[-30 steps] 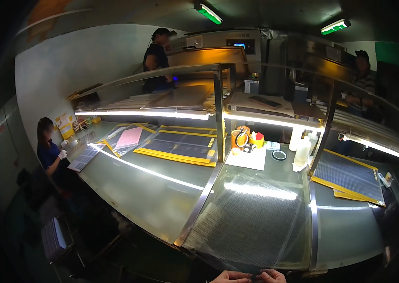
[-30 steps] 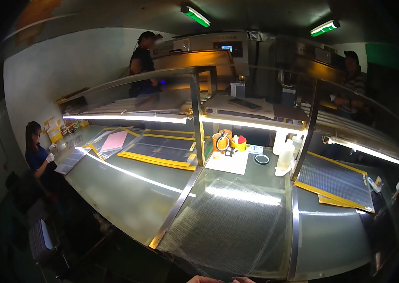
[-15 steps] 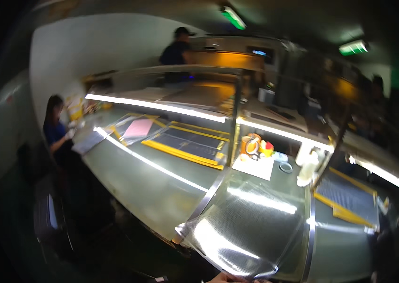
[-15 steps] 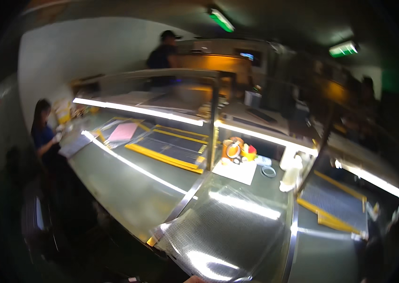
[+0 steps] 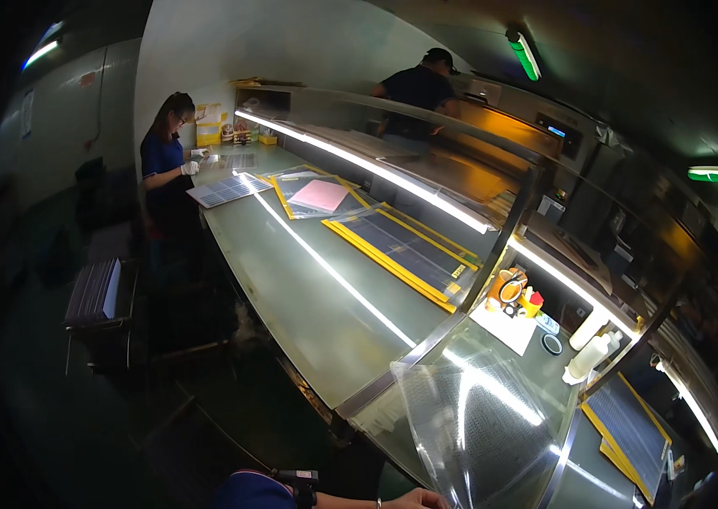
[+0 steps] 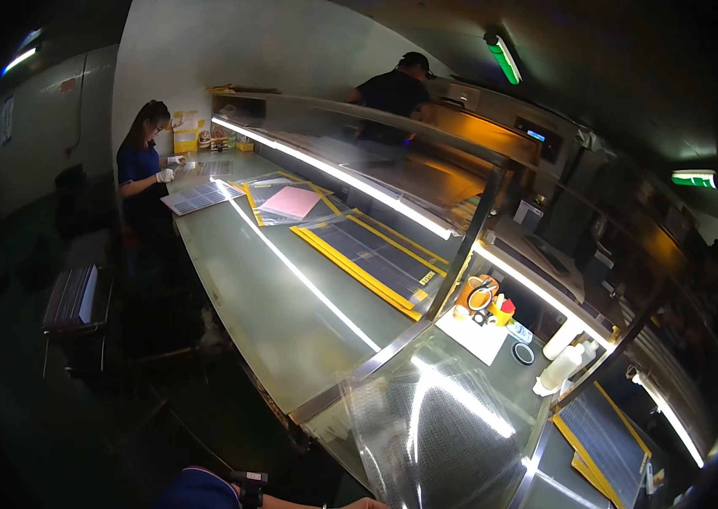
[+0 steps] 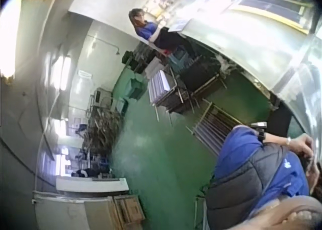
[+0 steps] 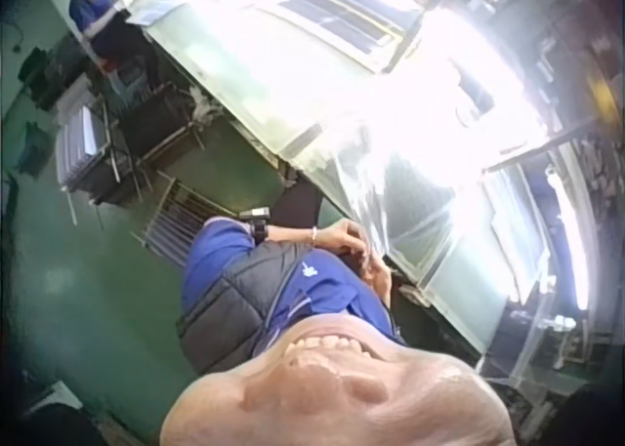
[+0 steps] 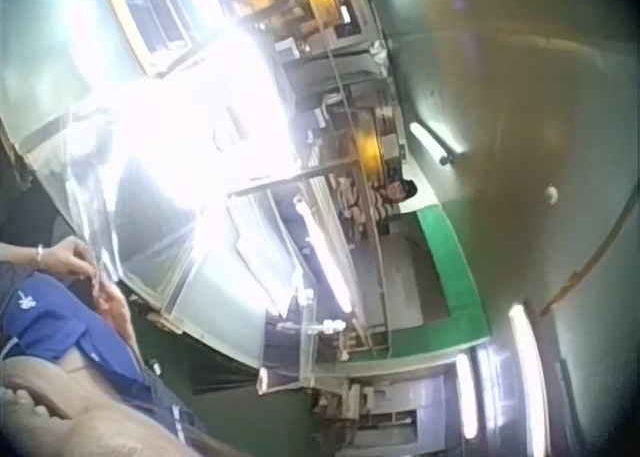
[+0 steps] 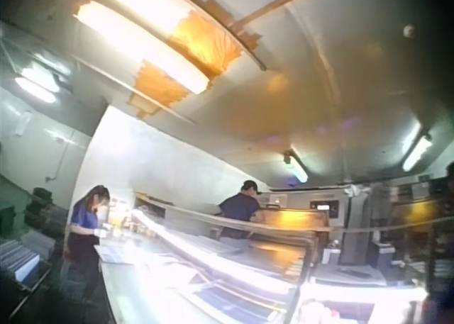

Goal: Inspecting and sorting thin sheets of material on a backlit table.

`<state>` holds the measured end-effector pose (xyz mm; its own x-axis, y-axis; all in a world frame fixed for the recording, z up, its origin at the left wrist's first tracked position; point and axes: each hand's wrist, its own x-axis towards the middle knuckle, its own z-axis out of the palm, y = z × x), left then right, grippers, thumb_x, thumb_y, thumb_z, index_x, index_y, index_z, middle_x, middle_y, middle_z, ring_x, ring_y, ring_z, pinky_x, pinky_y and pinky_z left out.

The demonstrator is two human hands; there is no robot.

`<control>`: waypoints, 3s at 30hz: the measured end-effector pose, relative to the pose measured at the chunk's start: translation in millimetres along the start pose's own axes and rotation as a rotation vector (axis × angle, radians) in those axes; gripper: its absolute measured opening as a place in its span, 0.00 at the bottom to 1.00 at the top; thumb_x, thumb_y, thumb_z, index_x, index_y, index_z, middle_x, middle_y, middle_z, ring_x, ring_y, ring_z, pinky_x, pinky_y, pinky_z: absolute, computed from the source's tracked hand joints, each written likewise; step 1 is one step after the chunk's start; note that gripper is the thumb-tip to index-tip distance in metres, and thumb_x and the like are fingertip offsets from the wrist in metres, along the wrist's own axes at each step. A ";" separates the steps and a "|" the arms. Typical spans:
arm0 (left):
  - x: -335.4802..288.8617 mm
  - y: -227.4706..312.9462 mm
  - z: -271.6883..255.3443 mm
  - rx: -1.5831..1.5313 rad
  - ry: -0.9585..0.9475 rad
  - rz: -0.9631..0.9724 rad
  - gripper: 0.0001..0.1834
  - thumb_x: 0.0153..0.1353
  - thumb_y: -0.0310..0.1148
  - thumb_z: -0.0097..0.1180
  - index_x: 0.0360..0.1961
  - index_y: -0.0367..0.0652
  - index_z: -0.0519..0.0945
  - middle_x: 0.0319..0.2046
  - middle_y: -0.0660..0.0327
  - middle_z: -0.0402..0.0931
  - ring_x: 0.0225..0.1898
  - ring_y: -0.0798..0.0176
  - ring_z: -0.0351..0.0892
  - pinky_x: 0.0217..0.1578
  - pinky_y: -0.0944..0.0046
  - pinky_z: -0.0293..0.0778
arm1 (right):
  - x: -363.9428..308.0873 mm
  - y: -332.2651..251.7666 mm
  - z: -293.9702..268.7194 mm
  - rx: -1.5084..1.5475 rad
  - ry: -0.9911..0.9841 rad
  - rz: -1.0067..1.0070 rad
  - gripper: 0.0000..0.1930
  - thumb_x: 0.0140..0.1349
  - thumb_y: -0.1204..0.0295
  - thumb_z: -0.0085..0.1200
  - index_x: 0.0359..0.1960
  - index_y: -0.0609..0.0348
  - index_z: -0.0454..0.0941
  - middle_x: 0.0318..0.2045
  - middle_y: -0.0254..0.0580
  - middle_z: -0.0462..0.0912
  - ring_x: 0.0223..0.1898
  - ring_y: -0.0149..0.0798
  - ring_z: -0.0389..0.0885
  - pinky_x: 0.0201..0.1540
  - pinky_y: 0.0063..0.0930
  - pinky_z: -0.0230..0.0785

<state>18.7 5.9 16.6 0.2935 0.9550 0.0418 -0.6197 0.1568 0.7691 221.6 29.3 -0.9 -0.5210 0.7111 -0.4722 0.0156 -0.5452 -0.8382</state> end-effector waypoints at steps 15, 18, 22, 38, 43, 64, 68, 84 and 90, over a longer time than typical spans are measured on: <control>0.5 -18.0 -13.0 -0.018 0.012 -0.078 0.04 0.49 0.23 0.54 0.20 0.37 0.77 0.11 0.64 0.68 0.12 0.73 0.63 0.13 0.74 0.54 | -0.5 0.0 2.9 0.179 -0.050 0.119 0.10 0.60 0.65 0.48 0.33 0.59 0.74 0.20 0.32 0.72 0.20 0.23 0.68 0.21 0.13 0.58; 2.4 -16.5 -11.5 -0.085 0.078 -0.098 0.05 0.49 0.22 0.51 0.19 0.37 0.76 0.11 0.64 0.68 0.11 0.73 0.63 0.13 0.74 0.55 | -3.0 -4.7 15.1 0.260 -0.034 0.088 0.10 0.61 0.66 0.47 0.34 0.60 0.74 0.23 0.34 0.73 0.22 0.25 0.70 0.24 0.14 0.61; -4.8 -14.2 -12.8 -0.103 0.131 -0.156 0.07 0.51 0.24 0.50 0.18 0.37 0.74 0.14 0.62 0.72 0.11 0.71 0.63 0.13 0.74 0.56 | -1.9 -18.2 37.3 0.392 -0.051 0.062 0.10 0.62 0.66 0.47 0.35 0.61 0.73 0.26 0.36 0.76 0.26 0.27 0.74 0.28 0.16 0.66; -18.1 -19.4 -16.4 0.250 0.088 0.078 0.08 0.48 0.19 0.61 0.28 0.37 0.75 0.31 0.59 0.78 0.34 0.69 0.76 0.36 0.67 0.73 | 3.8 -21.2 41.6 0.557 -0.011 -0.106 0.06 0.61 0.69 0.48 0.31 0.57 0.75 0.27 0.34 0.78 0.29 0.29 0.76 0.33 0.23 0.70; -16.0 -19.8 -15.4 0.296 0.138 0.081 0.08 0.46 0.19 0.63 0.24 0.38 0.74 0.28 0.59 0.78 0.30 0.69 0.76 0.34 0.66 0.74 | 2.4 -25.8 41.3 0.509 0.025 -0.102 0.10 0.61 0.68 0.48 0.28 0.62 0.76 0.24 0.38 0.79 0.25 0.32 0.76 0.31 0.26 0.70; -23.4 0.0 -31.9 0.196 -0.027 -0.170 0.24 0.50 0.20 0.59 0.47 0.40 0.63 0.22 0.62 0.73 0.22 0.72 0.73 0.20 0.75 0.68 | 0.4 -19.9 37.4 0.484 0.099 -0.165 0.09 0.60 0.67 0.50 0.24 0.55 0.73 0.19 0.33 0.75 0.21 0.28 0.72 0.24 0.20 0.65; -26.8 25.7 -31.8 0.132 -0.002 -0.287 0.24 0.51 0.21 0.55 0.50 0.40 0.64 0.20 0.63 0.71 0.17 0.75 0.66 0.16 0.78 0.59 | -7.0 -36.0 36.3 0.487 0.263 -0.136 0.09 0.59 0.66 0.52 0.23 0.51 0.71 0.19 0.29 0.75 0.18 0.23 0.70 0.21 0.15 0.63; -24.0 3.8 -41.9 -0.442 0.237 -0.384 0.14 0.56 0.32 0.44 0.40 0.36 0.74 0.11 0.70 0.56 0.12 0.73 0.54 0.12 0.74 0.52 | -9.5 -30.9 40.3 0.366 0.243 -0.002 0.11 0.59 0.63 0.52 0.33 0.58 0.73 0.26 0.36 0.76 0.25 0.30 0.75 0.27 0.24 0.71; -28.0 6.1 -45.2 -0.295 0.208 -0.508 0.15 0.60 0.36 0.44 0.43 0.38 0.74 0.08 0.74 0.51 0.07 0.76 0.48 0.06 0.75 0.47 | -4.0 -26.0 39.5 0.284 0.184 0.026 0.14 0.58 0.61 0.53 0.38 0.59 0.72 0.30 0.39 0.76 0.29 0.32 0.75 0.29 0.26 0.72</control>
<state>-26.1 -8.5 -8.8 0.4753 0.7672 -0.4307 -0.6236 0.6391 0.4503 189.6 23.1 33.5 -0.3599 0.7495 -0.5556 -0.2251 -0.6477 -0.7279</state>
